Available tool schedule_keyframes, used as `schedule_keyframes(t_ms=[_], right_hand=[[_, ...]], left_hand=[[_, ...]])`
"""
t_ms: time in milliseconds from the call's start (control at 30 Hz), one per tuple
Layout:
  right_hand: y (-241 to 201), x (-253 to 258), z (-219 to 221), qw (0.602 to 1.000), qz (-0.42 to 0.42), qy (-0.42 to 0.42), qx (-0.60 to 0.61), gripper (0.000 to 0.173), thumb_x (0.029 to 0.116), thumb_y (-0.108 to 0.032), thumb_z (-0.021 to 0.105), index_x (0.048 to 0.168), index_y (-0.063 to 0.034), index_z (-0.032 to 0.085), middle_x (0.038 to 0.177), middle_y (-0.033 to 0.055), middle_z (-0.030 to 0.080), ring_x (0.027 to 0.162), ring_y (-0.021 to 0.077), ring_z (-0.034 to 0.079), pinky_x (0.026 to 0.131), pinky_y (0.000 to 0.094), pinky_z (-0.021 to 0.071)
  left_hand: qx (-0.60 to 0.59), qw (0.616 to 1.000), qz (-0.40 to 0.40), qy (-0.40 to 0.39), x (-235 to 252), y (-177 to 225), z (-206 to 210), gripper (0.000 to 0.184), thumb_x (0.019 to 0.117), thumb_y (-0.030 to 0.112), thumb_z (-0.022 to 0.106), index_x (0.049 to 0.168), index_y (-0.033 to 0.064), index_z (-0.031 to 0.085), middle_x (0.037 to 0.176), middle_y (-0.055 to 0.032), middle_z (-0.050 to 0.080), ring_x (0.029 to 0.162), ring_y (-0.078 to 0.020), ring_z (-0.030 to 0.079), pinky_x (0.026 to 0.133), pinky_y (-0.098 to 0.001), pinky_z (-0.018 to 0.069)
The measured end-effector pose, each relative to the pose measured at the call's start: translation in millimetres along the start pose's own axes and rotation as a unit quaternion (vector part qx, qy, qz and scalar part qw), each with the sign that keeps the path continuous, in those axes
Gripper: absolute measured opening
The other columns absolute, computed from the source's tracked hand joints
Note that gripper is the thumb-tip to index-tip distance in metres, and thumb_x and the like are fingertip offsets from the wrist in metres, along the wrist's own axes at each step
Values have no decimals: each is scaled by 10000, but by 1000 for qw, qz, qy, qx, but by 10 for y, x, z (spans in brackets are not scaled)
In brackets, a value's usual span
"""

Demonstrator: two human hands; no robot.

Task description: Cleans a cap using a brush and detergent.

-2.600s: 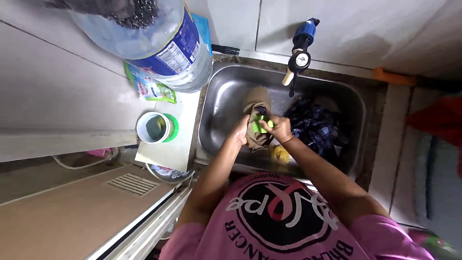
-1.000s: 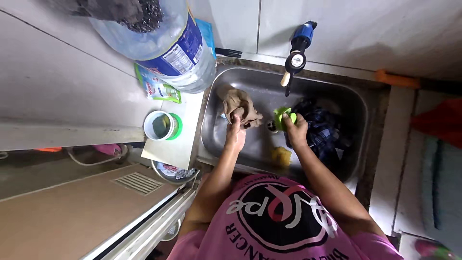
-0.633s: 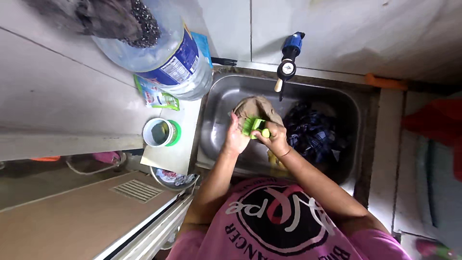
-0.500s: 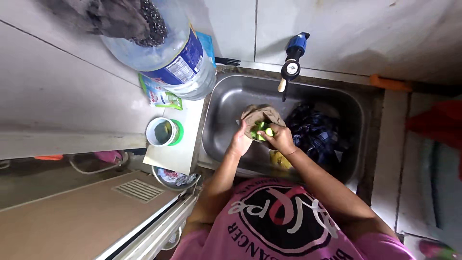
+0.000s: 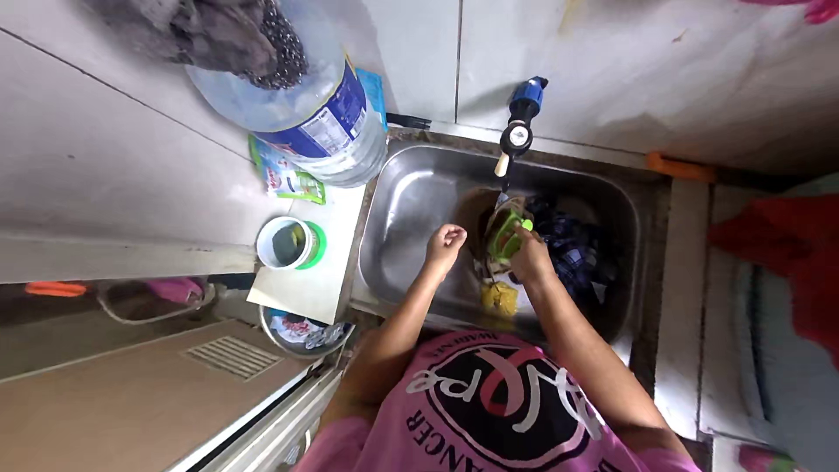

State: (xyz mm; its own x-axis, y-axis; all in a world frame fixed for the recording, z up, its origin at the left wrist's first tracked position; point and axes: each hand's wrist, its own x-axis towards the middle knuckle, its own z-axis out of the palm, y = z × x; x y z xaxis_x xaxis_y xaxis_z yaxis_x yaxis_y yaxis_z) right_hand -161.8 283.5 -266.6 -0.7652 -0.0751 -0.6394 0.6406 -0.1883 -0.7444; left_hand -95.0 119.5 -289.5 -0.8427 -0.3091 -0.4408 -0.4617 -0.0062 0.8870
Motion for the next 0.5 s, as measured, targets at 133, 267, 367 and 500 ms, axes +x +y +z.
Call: schedule_keyframes(t_ms=[133, 267, 367, 500], right_hand=[[-290, -354, 193, 991, 17, -132, 19, 416, 1141, -267, 273, 1294, 32, 519, 1064, 123, 672, 952, 180, 672, 861, 365, 580], [-413, -699, 424, 967, -39, -231, -96, 468, 1130, -253, 289, 1477, 38, 407, 1308, 148, 614, 1133, 157, 636, 986, 338, 539], [-517, -860, 405, 923, -103, -300, -218, 563, 1047, -191, 493, 1539, 40, 347, 1422, 169, 568, 1245, 148, 604, 1073, 323, 507], [-585, -1066, 430, 836, -299, -333, -317, 682, 978, -192, 630, 1516, 124, 355, 1312, 199, 660, 1170, 139, 672, 1039, 299, 535]], left_hand=[[-4, 983, 85, -161, -115, 345, -25, 690, 923, 226, 718, 1497, -11, 415, 1465, -214, 509, 1280, -264, 568, 1061, -415, 503], [23, 968, 169, -184, -163, 599, -75, 769, 896, 53, 724, 1551, -25, 330, 1525, -237, 449, 1341, -255, 534, 1116, -394, 466], [1, 978, 146, -150, -297, 747, -245, 766, 898, 12, 677, 1547, -45, 273, 1432, -255, 507, 1218, -271, 609, 1024, -406, 532], [73, 977, 162, -119, -598, 1160, -494, 526, 885, 8, 686, 1365, -96, 498, 1279, -249, 613, 1124, -284, 660, 994, -425, 548]])
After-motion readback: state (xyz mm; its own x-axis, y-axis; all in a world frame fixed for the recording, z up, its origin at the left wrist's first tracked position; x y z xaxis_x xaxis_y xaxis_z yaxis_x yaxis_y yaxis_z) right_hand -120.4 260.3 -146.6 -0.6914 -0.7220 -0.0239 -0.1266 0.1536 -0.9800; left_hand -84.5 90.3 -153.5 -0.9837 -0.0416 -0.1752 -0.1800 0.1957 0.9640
